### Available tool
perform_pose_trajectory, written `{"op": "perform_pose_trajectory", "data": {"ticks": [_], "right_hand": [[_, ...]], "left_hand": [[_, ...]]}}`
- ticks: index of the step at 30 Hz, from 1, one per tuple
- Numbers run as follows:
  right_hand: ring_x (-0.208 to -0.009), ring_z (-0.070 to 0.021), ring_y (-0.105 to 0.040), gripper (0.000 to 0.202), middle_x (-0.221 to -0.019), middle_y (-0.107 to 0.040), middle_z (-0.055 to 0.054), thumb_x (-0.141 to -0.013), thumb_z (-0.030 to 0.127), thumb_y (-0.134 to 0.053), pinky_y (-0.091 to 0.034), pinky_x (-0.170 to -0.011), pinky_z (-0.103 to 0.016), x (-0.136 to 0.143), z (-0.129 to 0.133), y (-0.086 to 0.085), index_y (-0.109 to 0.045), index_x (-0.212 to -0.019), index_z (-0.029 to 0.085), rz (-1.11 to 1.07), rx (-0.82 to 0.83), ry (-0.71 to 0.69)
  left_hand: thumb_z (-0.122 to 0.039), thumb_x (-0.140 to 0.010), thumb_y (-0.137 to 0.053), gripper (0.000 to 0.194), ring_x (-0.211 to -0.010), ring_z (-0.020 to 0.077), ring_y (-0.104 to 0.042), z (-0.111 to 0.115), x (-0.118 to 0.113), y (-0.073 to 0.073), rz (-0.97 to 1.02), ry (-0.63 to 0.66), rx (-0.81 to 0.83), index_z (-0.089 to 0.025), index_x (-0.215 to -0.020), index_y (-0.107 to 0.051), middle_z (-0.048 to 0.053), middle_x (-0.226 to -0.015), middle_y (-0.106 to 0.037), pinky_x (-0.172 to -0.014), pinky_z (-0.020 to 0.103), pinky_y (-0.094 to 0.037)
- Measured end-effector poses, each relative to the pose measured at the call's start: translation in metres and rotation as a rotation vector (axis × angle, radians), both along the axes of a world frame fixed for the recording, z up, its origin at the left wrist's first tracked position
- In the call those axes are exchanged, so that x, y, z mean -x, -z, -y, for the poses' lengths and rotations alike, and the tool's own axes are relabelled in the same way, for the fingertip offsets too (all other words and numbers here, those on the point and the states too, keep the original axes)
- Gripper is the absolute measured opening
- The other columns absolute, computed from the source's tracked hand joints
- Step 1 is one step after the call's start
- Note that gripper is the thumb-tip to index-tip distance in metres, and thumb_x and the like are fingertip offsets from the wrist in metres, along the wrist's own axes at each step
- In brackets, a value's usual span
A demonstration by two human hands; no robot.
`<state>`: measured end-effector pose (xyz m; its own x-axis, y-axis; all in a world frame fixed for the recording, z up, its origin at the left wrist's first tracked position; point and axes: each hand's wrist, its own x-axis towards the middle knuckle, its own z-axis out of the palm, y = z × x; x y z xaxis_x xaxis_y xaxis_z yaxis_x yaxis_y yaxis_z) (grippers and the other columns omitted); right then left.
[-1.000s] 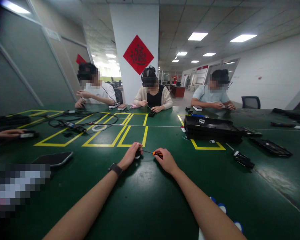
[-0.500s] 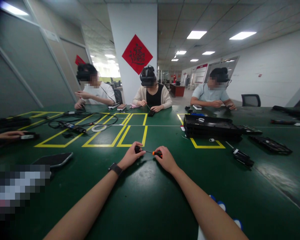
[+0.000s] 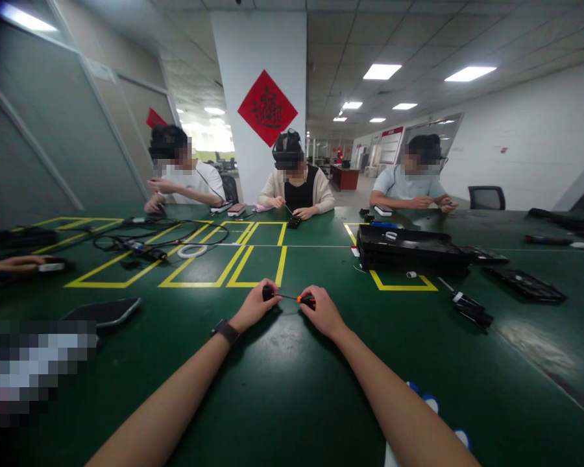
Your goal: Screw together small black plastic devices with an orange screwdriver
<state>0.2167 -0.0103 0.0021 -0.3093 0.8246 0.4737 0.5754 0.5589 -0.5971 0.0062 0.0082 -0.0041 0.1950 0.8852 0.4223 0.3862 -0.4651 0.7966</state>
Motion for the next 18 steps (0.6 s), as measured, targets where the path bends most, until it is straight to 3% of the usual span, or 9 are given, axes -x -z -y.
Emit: {"op": "perform_pose_trajectory", "data": {"ticks": [3, 6, 12, 14, 18], "right_hand": [[-0.091, -0.0168, -0.050, 0.020, -0.095, -0.059, -0.005, -0.084, 0.028, -0.045, -0.037, -0.084, -0.031, 0.0003, -0.0020, 0.0008, -0.059, -0.096, 0.018, 0.019, 0.020, 0.003], [-0.086, -0.0166, -0.051, 0.029, -0.086, -0.060, -0.005, -0.089, 0.027, -0.035, -0.037, -0.082, -0.032, 0.0003, -0.0045, 0.0009, -0.062, -0.084, 0.017, 0.062, 0.044, -0.009], [-0.083, -0.0158, -0.052, 0.016, -0.088, -0.059, -0.004, -0.080, 0.029, -0.051, -0.041, -0.076, -0.030, -0.0005, -0.0011, 0.0004, -0.058, -0.090, 0.018, 0.000, 0.074, -0.017], [-0.083, -0.0158, -0.053, 0.020, -0.090, -0.058, -0.003, -0.077, 0.029, -0.056, -0.042, -0.076, -0.030, -0.0005, 0.0008, 0.0004, -0.057, -0.094, 0.018, -0.020, 0.088, -0.016], [-0.094, -0.0171, -0.052, 0.024, -0.099, -0.059, -0.006, -0.085, 0.030, -0.043, -0.039, -0.085, -0.033, -0.0003, -0.0003, 0.0007, -0.058, -0.100, 0.018, -0.021, 0.072, 0.010]], "left_hand": [[-0.021, -0.071, -0.057, 0.015, -0.074, 0.0114, -0.051, -0.0003, 0.0004, -0.0004, -0.013, 0.001, -0.007, -0.018, -0.083, -0.048, -0.002, -0.078, -0.053, -0.072, 0.025, -0.039], [-0.022, -0.071, -0.057, 0.015, -0.073, 0.0113, -0.051, 0.0002, 0.0014, -0.0011, -0.030, -0.007, -0.003, -0.018, -0.082, -0.048, -0.002, -0.078, -0.053, -0.070, 0.025, -0.039], [-0.023, -0.070, -0.058, 0.013, -0.070, 0.0114, -0.049, 0.0010, 0.0021, -0.0011, -0.033, -0.030, 0.000, -0.018, -0.077, -0.048, -0.002, -0.074, -0.053, -0.068, 0.024, -0.038], [-0.023, -0.070, -0.058, 0.013, -0.069, 0.0114, -0.049, 0.0009, 0.0018, -0.0011, -0.035, -0.024, 0.000, -0.018, -0.077, -0.048, -0.002, -0.074, -0.053, -0.067, 0.024, -0.038], [-0.023, -0.070, -0.058, 0.012, -0.069, 0.0114, -0.049, 0.0016, 0.0009, -0.0021, -0.032, -0.025, 0.003, -0.018, -0.077, -0.049, -0.002, -0.074, -0.053, -0.067, 0.024, -0.038]]}}
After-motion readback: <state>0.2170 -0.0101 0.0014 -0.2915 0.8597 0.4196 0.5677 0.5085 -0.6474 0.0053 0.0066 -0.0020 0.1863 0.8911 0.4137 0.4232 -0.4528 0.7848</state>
